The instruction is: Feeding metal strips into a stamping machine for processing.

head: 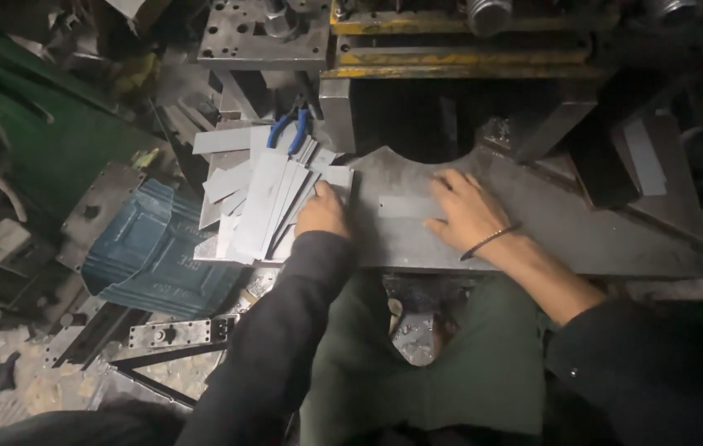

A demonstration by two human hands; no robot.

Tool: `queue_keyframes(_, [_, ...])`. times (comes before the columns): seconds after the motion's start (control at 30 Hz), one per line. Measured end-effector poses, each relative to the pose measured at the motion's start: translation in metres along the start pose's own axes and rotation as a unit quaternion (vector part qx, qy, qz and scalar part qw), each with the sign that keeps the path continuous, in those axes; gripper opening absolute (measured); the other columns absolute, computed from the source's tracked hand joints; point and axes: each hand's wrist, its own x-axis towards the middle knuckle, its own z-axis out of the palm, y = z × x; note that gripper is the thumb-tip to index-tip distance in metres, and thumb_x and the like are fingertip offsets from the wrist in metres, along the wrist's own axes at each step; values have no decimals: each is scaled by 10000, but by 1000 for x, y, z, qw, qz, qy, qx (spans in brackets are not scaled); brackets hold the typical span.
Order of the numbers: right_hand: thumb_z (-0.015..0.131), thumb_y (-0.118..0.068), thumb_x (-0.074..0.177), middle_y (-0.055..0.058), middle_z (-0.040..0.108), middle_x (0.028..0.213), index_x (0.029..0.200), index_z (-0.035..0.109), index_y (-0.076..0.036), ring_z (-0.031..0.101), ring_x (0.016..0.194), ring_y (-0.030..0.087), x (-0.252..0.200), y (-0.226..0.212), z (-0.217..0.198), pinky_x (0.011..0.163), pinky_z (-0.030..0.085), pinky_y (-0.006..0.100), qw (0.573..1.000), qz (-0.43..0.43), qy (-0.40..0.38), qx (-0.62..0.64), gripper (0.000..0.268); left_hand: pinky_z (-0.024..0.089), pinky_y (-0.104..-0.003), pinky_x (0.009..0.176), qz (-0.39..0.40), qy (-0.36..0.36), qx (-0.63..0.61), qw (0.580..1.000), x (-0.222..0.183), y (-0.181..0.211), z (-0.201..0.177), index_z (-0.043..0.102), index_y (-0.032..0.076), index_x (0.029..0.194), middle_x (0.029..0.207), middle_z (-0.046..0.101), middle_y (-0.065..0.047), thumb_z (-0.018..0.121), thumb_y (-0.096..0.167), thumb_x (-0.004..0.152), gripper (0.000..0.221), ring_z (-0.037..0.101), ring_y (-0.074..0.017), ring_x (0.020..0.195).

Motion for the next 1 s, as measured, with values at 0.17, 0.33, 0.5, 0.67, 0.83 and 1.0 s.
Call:
queue_keyframes(0.17, [847, -232, 738, 176, 530, 1397, 1302, 617, -28, 516, 1247, 409, -12, -6, 2, 1035, 471, 474, 998, 23, 56, 22, 642, 575, -516, 844, -37, 26, 23, 999, 2, 17, -5, 452, -26, 1221, 1007, 696, -284, 634, 101, 920, 374, 698, -454, 970])
queue_keyframes(0.33, [848, -210, 737, 191, 504, 1429, 1316, 613, -19, 502, 1243, 424, -11, -19, -5, 1041, 467, 487, 997, 15, 76, 28, 654, 586, -507, 844, -42, 15, 48, 998, -5, 21, -8, 414, -92, 1300, 1033, 701, -291, 654, 81, 867, 524, 700, -453, 978])
queue_keyframes(0.5, [754, -137, 821, 202, 581, 1352, 1318, 579, 16, 572, 1244, 398, 27, -20, 16, 1051, 491, 447, 981, -72, 98, 149, 549, 506, -493, 930, 89, 155, -67, 982, -59, 0, -20, 348, -177, 1352, 1228, 565, -390, 819, 139, 638, 912, 599, -493, 1089])
queue_keyframes(0.67, [662, -27, 838, 249, 619, 1258, 1330, 587, 24, 578, 1181, 444, 99, -47, 35, 1024, 480, 486, 979, -101, 68, 164, 500, 526, -440, 911, -8, 179, -342, 922, -123, -70, 13, 526, -51, 1173, 1120, 632, -277, 748, 155, 834, 454, 634, -377, 1053])
queue_keyframes(0.83, [592, 50, 764, 259, 656, 1216, 1283, 605, 35, 601, 1167, 450, 141, -71, 34, 991, 501, 493, 989, -93, -9, 114, 519, 555, -428, 734, 29, 65, -87, 994, -126, -95, 41, 732, 54, 746, 751, 723, -147, 776, 171, 792, 133, 700, -341, 766])
queue_keyframes(1.0, [621, 3, 815, 282, 686, 1101, 1184, 675, -24, 651, 1085, 469, 150, -101, 6, 913, 539, 519, 981, 71, -174, 43, 373, 578, -376, 683, -52, 10, -278, 959, -96, -84, 42, 763, 103, 768, 759, 748, -149, 764, 150, 712, 72, 736, -308, 723])
